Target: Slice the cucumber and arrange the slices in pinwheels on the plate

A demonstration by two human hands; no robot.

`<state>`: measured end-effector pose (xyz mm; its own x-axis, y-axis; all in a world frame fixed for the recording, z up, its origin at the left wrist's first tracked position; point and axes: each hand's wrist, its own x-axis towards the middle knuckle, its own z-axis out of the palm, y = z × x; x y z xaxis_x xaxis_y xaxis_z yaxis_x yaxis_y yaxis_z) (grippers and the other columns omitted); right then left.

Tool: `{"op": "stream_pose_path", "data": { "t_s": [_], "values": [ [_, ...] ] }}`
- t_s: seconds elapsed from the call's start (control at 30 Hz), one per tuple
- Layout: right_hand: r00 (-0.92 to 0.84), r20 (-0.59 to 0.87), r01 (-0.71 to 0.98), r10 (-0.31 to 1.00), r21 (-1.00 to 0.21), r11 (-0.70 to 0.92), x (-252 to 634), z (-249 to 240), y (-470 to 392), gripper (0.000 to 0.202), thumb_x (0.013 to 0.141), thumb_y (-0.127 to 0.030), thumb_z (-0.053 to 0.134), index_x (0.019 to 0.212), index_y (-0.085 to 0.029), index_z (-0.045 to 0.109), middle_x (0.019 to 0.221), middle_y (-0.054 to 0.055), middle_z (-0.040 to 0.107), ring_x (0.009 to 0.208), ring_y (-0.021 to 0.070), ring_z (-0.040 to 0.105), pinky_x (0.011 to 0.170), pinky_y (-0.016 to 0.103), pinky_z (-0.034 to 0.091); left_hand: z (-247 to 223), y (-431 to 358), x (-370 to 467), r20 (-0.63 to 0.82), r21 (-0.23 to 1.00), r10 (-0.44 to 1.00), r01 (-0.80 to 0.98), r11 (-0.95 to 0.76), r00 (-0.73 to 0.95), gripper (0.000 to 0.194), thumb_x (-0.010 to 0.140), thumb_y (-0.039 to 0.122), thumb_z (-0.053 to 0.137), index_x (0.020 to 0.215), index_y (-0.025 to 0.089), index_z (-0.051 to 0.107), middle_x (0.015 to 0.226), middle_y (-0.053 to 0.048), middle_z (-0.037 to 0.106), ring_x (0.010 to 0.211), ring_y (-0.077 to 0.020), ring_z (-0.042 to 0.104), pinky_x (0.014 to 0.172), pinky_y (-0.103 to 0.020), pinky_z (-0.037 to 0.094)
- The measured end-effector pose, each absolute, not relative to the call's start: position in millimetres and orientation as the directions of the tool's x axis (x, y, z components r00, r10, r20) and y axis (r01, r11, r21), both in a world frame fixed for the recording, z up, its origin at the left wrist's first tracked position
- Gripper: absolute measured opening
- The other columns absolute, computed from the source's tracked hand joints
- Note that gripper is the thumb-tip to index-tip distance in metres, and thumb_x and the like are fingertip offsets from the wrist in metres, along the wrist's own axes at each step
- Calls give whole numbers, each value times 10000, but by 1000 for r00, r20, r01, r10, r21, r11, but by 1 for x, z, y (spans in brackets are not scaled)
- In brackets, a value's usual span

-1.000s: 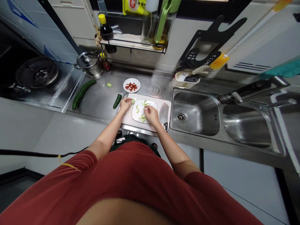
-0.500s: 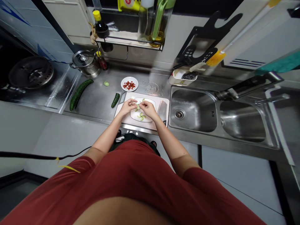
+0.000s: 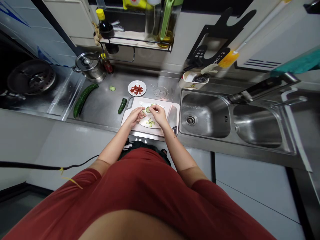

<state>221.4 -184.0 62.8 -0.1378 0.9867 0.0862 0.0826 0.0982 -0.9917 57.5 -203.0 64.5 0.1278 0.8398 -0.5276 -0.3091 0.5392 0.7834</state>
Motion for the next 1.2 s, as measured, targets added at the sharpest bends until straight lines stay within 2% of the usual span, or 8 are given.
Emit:
{"op": "stream_pose_path", "data": {
  "t_s": [0.13, 0.23, 0.47, 0.63, 0.77, 0.93, 1.2],
  "values": [
    [-143, 102, 69, 984, -991, 113, 224, 69, -189, 294, 790, -486, 629, 767, -194, 604, 794, 22, 660, 792, 164, 584, 796, 311, 465, 72, -207, 59, -609, 540, 691, -435, 721, 389, 355, 832, 508, 611, 972, 184, 577, 700, -45, 651, 456, -65, 525, 361, -109, 224],
    [-167, 110, 65, 980, -990, 122, 226, 71, -191, 304, 786, -498, 641, 782, -195, 613, 801, 24, 663, 803, 167, 589, 799, 314, 466, 77, -207, 61, -587, 443, 650, -480, 757, 482, 299, 858, 470, 591, 953, 186, 582, 737, -50, 658, 489, -82, 565, 368, -113, 273],
    [-198, 130, 41, 972, -989, 140, 227, 70, -194, 299, 778, -494, 664, 801, -196, 649, 848, 33, 659, 849, 178, 599, 790, 309, 472, 84, -208, 63, -548, 332, 615, -528, 782, 566, 273, 901, 437, 533, 946, 175, 596, 750, -45, 649, 510, -96, 585, 407, -147, 342],
    [-202, 125, 67, 971, -988, 141, 227, 68, -194, 296, 779, -493, 660, 799, -198, 657, 861, 34, 662, 861, 183, 601, 751, 297, 473, 83, -207, 62, -547, 310, 618, -550, 776, 565, 178, 888, 334, 573, 906, 159, 599, 693, -7, 607, 487, -68, 548, 394, -134, 313],
    [-217, 158, 51, 963, -984, 173, 228, 67, -195, 270, 791, -469, 654, 802, -200, 666, 863, 37, 672, 856, 182, 603, 756, 301, 471, 80, -205, 60, -539, 336, 640, -557, 760, 548, 130, 846, 234, 625, 955, 164, 617, 692, 13, 588, 489, -46, 531, 389, -119, 293],
    [-200, 161, 68, 967, -982, 177, 230, 67, -196, 253, 779, -450, 655, 760, -198, 652, 803, 26, 651, 824, 176, 590, 741, 299, 459, 79, -206, 57, -510, 439, 704, -554, 707, 494, 343, 760, 169, 699, 1090, 203, 612, 749, 18, 598, 514, -37, 531, 380, -106, 273],
    [-188, 71, 72, 980, -994, 86, 228, 68, -195, 236, 747, -430, 647, 741, -195, 628, 772, 11, 643, 779, 160, 575, 724, 289, 458, 83, -207, 57, -454, 676, 832, -485, 555, 320, 530, 640, 129, 775, 1132, 206, 595, 703, 41, 555, 533, -26, 504, 388, -91, 245]
  ]
}}
